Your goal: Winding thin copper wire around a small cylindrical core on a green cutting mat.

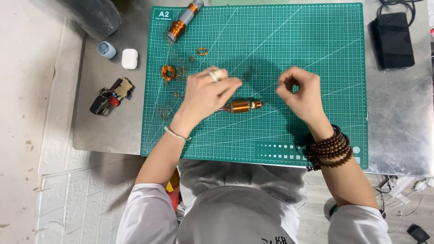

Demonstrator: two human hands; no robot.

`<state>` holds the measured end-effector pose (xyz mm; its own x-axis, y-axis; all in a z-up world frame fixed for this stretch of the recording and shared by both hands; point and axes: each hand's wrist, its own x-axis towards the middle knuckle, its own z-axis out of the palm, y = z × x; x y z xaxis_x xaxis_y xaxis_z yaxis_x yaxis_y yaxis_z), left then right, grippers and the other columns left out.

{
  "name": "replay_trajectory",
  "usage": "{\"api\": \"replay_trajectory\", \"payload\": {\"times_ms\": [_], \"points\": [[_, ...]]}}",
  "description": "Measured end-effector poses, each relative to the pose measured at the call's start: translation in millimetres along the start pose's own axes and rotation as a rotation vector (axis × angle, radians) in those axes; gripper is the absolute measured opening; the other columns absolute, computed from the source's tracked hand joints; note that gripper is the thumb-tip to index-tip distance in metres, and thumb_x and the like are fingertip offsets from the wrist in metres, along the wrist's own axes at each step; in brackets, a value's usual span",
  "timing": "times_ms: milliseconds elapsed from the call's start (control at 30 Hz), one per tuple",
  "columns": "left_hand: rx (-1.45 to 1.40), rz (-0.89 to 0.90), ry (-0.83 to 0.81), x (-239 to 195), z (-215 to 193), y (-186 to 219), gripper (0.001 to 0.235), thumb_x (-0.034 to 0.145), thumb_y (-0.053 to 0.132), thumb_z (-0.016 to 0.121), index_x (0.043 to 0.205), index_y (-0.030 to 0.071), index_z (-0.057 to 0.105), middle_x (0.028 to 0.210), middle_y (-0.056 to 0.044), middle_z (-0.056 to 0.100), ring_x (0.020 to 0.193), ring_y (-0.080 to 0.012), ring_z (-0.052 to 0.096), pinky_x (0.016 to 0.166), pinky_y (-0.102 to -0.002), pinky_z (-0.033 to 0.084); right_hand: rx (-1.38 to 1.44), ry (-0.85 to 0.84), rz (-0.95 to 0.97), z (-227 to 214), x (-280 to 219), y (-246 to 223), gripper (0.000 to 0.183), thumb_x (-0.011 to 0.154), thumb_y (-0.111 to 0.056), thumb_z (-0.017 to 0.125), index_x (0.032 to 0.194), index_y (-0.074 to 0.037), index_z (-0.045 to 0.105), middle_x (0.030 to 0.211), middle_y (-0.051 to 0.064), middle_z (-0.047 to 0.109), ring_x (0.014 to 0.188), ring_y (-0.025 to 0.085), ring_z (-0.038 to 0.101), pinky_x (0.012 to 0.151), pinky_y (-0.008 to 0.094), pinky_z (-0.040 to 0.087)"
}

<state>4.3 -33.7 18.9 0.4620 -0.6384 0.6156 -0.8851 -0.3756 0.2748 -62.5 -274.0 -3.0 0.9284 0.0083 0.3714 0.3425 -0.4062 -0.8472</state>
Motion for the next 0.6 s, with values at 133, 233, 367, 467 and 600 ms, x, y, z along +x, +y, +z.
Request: {"api": "replay_trajectory", "payload": {"times_ms": [133, 233, 367, 467, 600], "points": [[-0.097, -0.023, 0.028, 6.6, -11.2, -2.7, 0.017, 0.093, 0.020, 0.060, 0.083, 0.011, 0.072, 0.058, 0.003, 0.047, 0.054, -0.0096, 0.047, 0.046, -0.020, 0.036, -0.016, -0.064, -0.104, 3.0, 5.9, -18.7, 0.018, 0.077, 0.016, 0.061, 0.092, 0.006, 0.064, 0.067, 0.014, 0.057, 0.062, 0.026, 0.055, 0.060, 0.036, 0.045], [-0.181, -0.085, 0.033, 7.1, -14.9, -0.9, 0.013, 0.092, 0.015, 0.061, 0.089, 0.009, 0.072, 0.057, 0.000, 0.049, 0.051, -0.0118, 0.050, 0.047, -0.021, 0.040, -0.175, -0.237, -0.216, 13.0, 3.0, -22.7, 0.035, 0.081, -0.013, 0.074, 0.110, 0.004, 0.063, 0.085, 0.019, 0.063, 0.082, 0.032, 0.055, 0.078, 0.040, 0.041], [-0.222, -0.144, 0.022, 4.2, -15.4, -4.3, 0.011, 0.092, 0.012, 0.060, 0.093, 0.009, 0.070, 0.064, -0.001, 0.059, 0.057, -0.0153, 0.058, 0.053, -0.024, 0.045, -0.361, -0.394, -0.198, 27.9, -0.5, -24.1, 0.047, 0.078, -0.024, 0.076, 0.115, 0.003, 0.062, 0.096, 0.018, 0.062, 0.088, 0.029, 0.051, 0.077, 0.040, 0.040], [-0.158, -0.142, 0.067, 2.9, -15.4, -14.3, 0.009, 0.092, 0.013, 0.061, 0.093, 0.011, 0.070, 0.068, 0.000, 0.061, 0.062, -0.0153, 0.061, 0.058, -0.026, 0.046, -0.417, -0.442, -0.190, 30.9, -2.5, -21.5, 0.040, 0.080, -0.024, 0.074, 0.112, 0.000, 0.065, 0.096, 0.015, 0.064, 0.087, 0.028, 0.052, 0.074, 0.039, 0.041], [-0.020, -0.097, 0.188, 4.5, -26.6, -17.1, 0.012, 0.095, 0.016, 0.060, 0.090, 0.011, 0.071, 0.064, 0.001, 0.050, 0.063, -0.0151, 0.050, 0.064, -0.028, 0.036, -0.498, -0.463, -0.234, 34.2, -6.6, -6.2, 0.040, 0.080, -0.032, 0.073, 0.110, -0.007, 0.066, 0.095, 0.008, 0.062, 0.085, 0.023, 0.051, 0.072, 0.036, 0.042]]}}
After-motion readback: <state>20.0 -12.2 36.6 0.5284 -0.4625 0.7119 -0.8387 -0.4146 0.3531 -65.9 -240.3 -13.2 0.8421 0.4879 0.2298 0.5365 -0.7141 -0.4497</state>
